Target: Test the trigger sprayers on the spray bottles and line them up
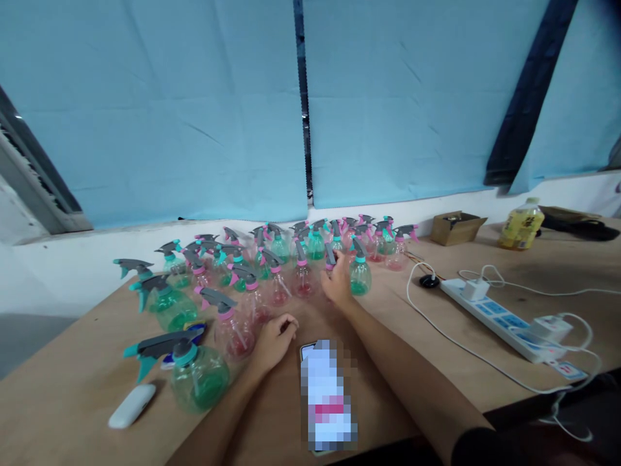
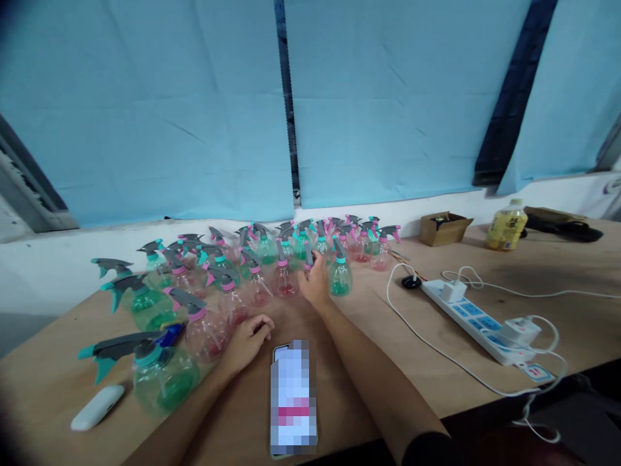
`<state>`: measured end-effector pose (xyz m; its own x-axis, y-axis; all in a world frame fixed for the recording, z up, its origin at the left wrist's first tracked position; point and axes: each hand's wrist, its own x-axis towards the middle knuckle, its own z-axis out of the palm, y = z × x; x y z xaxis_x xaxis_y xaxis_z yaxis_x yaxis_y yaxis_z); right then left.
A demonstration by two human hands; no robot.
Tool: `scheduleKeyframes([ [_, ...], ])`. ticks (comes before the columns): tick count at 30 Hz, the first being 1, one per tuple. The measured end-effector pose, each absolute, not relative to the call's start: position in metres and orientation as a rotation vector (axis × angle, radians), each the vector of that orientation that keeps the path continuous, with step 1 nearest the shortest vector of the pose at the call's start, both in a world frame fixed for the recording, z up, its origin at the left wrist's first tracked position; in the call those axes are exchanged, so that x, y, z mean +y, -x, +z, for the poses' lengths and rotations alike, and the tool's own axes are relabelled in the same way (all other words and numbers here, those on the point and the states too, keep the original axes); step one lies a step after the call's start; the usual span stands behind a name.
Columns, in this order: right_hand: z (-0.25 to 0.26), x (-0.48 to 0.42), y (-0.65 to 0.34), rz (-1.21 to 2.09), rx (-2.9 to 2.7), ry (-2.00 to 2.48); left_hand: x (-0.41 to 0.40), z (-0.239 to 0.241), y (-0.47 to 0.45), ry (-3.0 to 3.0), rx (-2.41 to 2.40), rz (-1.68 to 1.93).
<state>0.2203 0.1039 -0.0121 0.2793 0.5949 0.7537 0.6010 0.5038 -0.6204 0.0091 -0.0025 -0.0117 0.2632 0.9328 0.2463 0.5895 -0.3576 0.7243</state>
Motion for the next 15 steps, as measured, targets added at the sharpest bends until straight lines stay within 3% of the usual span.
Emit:
scheduleKeyframes([
  [4,-0.0140,0.1073,-0.2195,-0.052,-1.379,1.258,-0.0022,-0.0127,-0.0089,-2.040,1.370,0.902],
  [15,-0.0203,0.1137,-0.2198,-0.020,-1.371,1.055,-0.0024,-0.0128,-0.0087,-2.066,1.392,0.873],
])
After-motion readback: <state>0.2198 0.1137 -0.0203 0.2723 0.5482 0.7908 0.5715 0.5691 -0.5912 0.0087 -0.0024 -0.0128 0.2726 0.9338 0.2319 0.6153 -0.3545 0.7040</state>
